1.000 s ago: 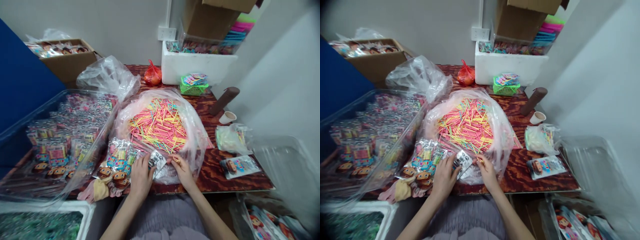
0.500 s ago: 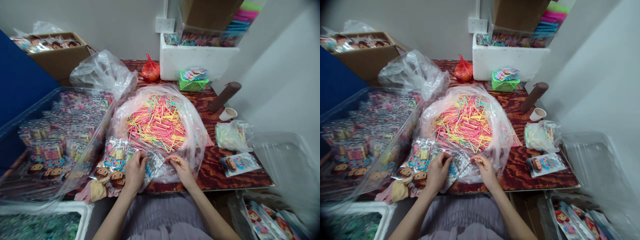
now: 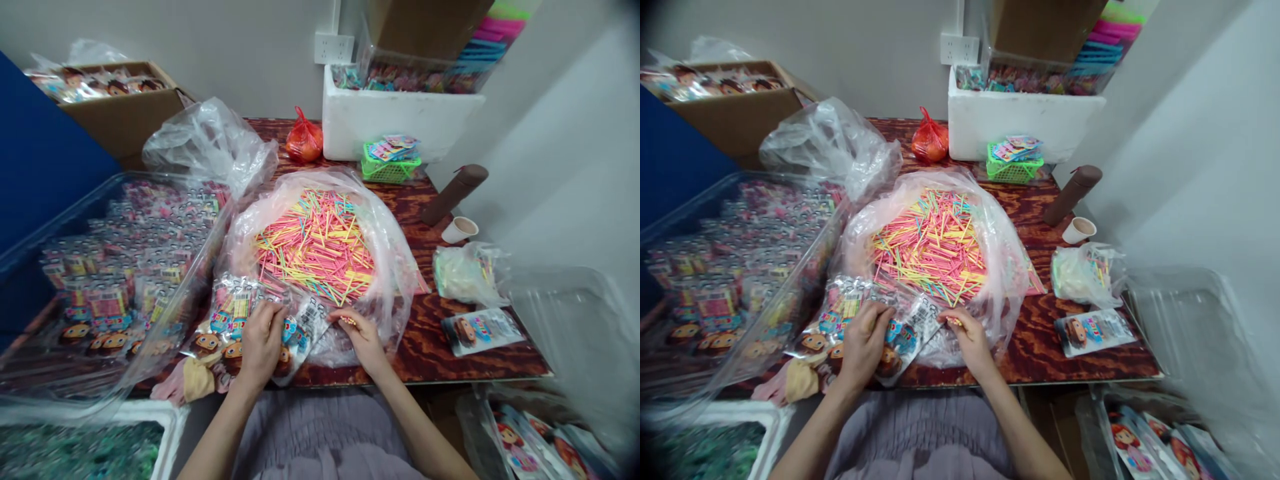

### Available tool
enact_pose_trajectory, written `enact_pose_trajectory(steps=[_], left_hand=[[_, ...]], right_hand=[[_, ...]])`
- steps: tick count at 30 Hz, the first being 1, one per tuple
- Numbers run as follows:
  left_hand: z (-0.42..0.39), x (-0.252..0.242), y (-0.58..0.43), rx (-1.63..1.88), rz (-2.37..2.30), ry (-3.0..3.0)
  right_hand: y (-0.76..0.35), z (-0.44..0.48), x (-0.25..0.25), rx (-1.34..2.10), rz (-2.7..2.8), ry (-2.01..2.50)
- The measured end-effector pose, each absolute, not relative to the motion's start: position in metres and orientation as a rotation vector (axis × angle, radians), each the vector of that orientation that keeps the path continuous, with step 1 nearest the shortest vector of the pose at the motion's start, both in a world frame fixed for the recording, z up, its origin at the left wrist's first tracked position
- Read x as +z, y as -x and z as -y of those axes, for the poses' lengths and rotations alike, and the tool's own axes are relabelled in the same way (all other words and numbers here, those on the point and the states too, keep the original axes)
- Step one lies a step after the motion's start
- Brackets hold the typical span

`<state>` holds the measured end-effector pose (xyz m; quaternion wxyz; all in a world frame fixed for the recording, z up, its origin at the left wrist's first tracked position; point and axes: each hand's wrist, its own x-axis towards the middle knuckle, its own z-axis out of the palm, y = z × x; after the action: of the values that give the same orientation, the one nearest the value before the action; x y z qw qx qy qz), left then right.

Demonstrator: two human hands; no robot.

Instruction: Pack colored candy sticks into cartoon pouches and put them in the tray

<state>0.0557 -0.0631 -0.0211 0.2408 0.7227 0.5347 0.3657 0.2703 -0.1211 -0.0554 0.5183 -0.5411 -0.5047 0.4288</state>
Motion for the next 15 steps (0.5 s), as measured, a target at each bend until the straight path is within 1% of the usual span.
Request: enact_pose_trajectory(steps=[7, 15], left_hand=[[0.062, -0.016, -0.047, 0.959, -1.315, -1.715], [0.061, -0.013, -0.059, 1.077, -1.26, -1.096]], right_hand=[[-0.269, 0.122, -0.055, 1.031, 1.202, 1.295], [-0.268, 0.123, -0.057, 1.015, 1.195, 1.303]])
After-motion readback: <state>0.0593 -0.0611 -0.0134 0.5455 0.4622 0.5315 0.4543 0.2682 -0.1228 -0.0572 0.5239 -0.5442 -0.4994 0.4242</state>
